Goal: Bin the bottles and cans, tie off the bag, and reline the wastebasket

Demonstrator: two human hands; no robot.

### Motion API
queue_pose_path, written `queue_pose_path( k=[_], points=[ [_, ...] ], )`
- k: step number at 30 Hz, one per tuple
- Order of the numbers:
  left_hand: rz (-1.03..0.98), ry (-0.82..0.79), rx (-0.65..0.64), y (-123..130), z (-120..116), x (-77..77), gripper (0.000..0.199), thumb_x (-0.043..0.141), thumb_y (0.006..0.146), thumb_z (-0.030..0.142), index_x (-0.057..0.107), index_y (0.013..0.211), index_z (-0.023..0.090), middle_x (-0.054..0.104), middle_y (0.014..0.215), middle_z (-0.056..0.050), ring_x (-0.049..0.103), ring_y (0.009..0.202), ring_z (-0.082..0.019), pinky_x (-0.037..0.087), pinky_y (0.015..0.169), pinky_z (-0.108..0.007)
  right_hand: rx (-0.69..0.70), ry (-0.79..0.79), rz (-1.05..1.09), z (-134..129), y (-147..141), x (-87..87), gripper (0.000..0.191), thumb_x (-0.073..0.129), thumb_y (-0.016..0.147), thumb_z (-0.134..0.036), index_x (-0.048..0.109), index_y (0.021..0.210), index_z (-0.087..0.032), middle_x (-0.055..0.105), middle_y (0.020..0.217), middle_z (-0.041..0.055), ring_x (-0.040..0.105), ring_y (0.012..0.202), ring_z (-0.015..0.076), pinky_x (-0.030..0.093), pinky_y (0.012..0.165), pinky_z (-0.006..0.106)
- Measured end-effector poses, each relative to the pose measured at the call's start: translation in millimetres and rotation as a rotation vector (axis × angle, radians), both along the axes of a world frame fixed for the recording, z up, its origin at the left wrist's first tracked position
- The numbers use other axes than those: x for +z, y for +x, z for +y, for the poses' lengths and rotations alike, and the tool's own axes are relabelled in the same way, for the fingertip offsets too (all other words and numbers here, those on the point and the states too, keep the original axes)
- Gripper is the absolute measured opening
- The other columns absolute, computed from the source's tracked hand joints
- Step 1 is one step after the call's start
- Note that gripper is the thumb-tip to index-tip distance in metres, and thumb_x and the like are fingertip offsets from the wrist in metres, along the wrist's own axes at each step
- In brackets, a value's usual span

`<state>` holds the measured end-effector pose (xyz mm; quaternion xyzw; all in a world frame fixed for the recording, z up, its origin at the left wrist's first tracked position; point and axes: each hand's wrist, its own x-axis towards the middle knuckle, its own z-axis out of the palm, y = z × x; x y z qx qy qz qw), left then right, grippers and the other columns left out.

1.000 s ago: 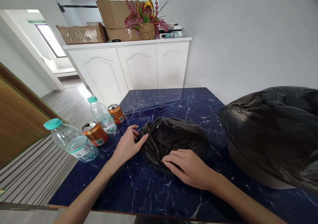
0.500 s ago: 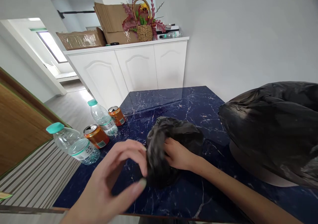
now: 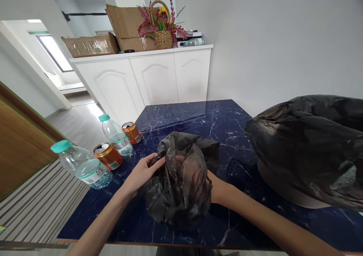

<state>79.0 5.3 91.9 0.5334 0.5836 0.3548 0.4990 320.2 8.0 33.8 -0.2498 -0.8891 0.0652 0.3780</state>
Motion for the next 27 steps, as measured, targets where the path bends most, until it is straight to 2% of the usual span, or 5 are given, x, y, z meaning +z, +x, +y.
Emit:
queue_pose_path(
  k=[5,10,16,21,27],
  points=[
    [-0.139,-0.016,0.164,-7.6,4.8,1.9,0.05,0.086,0.081,0.064,0.069,0.107,0.025,0.079,0.099,0.0,0.076,0.089,-0.021,0.059,0.075,-0.026,0.083,-0.126,0.032,-18.9,17.6,8.7,0.034,0.057,0.108,-0.036,0.066,0.139,-0.027,0.077,0.128,0.0107,0.074,0.117,0.0301,0.066,0.093,0.042],
    [-0.231,0.004,0.329,-9.3,7.8,7.2,0.048,0.085,0.084,0.054,0.072,0.121,0.025,0.083,0.107,-0.003,0.079,0.097,-0.024,0.063,0.082,-0.031,0.041,0.057,-0.108,-32.2,31.0,0.9,0.034,0.066,0.104,-0.04,0.066,0.13,-0.017,0.074,0.13,0.0162,0.067,0.123,0.0364,0.061,0.1,0.05],
    [-0.377,0.088,0.569,-16.9,18.8,12.2,0.028,0.079,0.091,0.033,0.078,0.116,0.019,0.084,0.103,-0.008,0.081,0.093,-0.023,0.064,0.088,-0.031,-0.016,0.124,-0.22,-32.5,48.9,11.5,0.022,0.062,0.104,-0.017,0.064,0.126,-0.017,0.07,0.108,0.0096,0.065,0.094,0.0254,0.054,0.08,0.039],
    [-0.499,0.152,0.665,-25.1,25.3,22.8,0.019,0.068,0.095,0.025,0.078,0.11,0.017,0.084,0.092,-0.005,0.08,0.082,-0.02,0.064,0.08,-0.028,0.006,0.182,-0.205,-50.6,68.7,28.5,0.019,0.05,0.106,-0.008,0.065,0.108,-0.019,0.065,0.086,0.0026,0.057,0.076,0.0199,0.044,0.071,0.035],
    [-0.437,0.067,0.643,-33.8,15.1,11.3,0.021,0.079,0.082,0.03,0.077,0.1,0.018,0.083,0.087,-0.003,0.08,0.078,-0.021,0.062,0.068,-0.026,0.031,-0.129,-0.402,-86.0,93.0,26.6,0.005,0.07,0.101,-0.021,0.066,0.099,-0.023,0.065,0.08,-0.0022,0.059,0.071,0.0193,0.047,0.076,0.038]
  ],
)
